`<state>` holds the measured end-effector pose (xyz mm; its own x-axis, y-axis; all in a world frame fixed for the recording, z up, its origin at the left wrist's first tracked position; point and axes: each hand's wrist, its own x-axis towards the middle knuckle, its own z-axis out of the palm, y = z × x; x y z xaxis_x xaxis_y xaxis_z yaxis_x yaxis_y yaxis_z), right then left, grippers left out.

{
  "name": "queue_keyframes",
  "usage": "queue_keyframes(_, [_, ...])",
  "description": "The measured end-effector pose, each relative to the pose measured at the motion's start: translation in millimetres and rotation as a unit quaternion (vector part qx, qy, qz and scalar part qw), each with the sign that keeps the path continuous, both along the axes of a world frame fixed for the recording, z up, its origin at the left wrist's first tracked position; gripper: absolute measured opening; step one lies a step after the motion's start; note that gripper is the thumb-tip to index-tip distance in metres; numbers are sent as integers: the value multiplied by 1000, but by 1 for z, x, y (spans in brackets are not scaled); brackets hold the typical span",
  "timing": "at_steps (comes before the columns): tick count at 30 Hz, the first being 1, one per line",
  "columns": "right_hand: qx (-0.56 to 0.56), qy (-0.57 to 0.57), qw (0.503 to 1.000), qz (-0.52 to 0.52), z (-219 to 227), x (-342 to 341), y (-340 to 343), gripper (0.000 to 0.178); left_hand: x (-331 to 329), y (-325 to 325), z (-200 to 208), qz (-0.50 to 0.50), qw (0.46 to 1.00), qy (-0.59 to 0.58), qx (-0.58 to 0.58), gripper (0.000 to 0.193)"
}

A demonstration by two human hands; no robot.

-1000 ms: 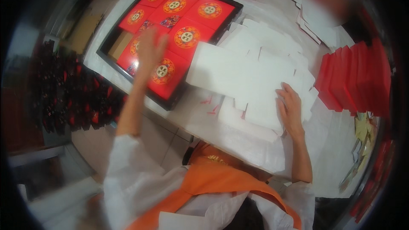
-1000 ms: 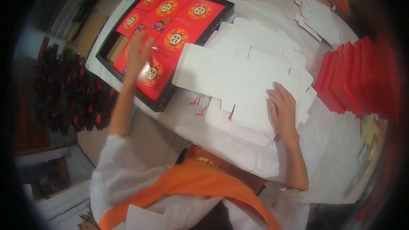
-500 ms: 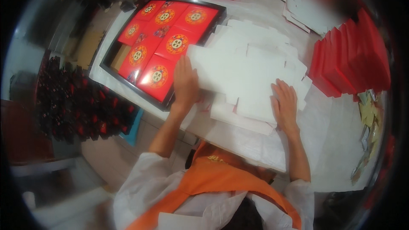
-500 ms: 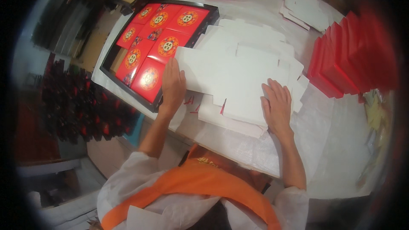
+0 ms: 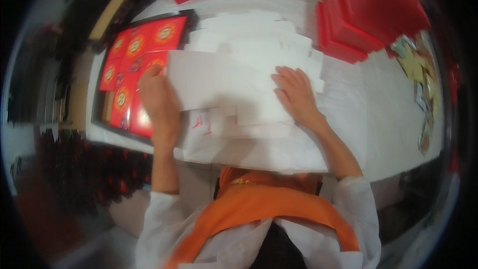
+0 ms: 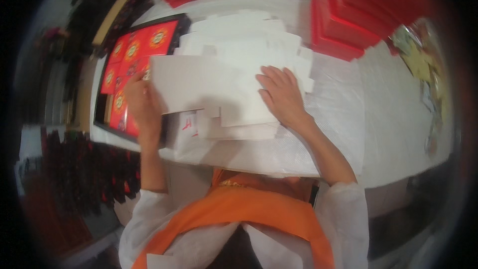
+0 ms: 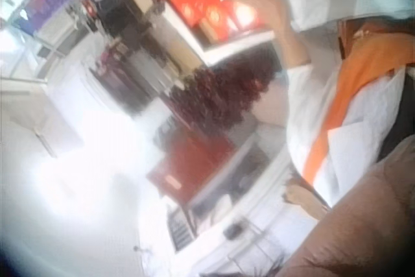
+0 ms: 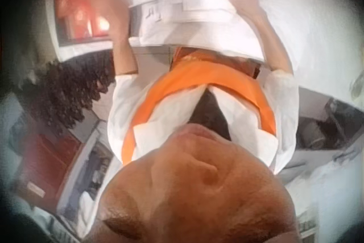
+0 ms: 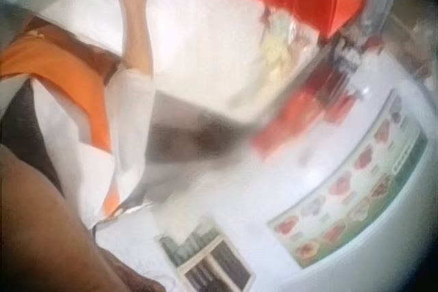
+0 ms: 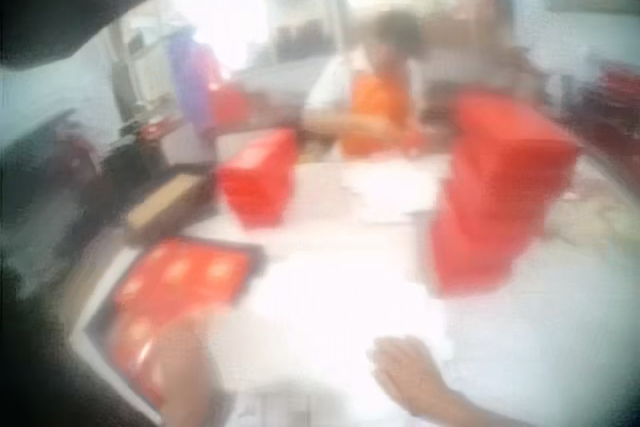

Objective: The person assembles small red boxes by folding white cardboard pieces and inserting them into red sleeves. They repeatedly pick up a white piece, fold it into a rectangular shape, and slide it into a red sleeve, then place the finished box into a black tray. The process is repetitive and involves handling multiple units of the same components.

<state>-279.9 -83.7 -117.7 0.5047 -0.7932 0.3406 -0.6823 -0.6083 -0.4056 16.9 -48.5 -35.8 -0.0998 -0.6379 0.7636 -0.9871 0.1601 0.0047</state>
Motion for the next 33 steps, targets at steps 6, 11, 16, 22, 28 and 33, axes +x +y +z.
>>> queue_keyframes(6, [-7,-244,963,-112,11,-15,-5,48,-2,34,68,-119,806,577,65,9])
queue_keyframes(11, [236,-527,797,-179,77,-35,11,54,8,44,29,-64,761,630,139,24])
queue_keyframes(16, [322,-420,819,-222,71,-77,32,50,-4,82,-10,-256,615,713,219,34])
queue_keyframes(22, [391,-386,818,-167,46,-82,71,43,-65,58,2,-418,608,556,384,41])
queue_keyframes(28, [376,-412,824,-96,44,-85,97,35,-85,37,17,-324,752,248,518,44])
queue_keyframes(33, [508,-391,762,-88,49,-85,99,33,-93,43,-30,-242,744,197,591,35])
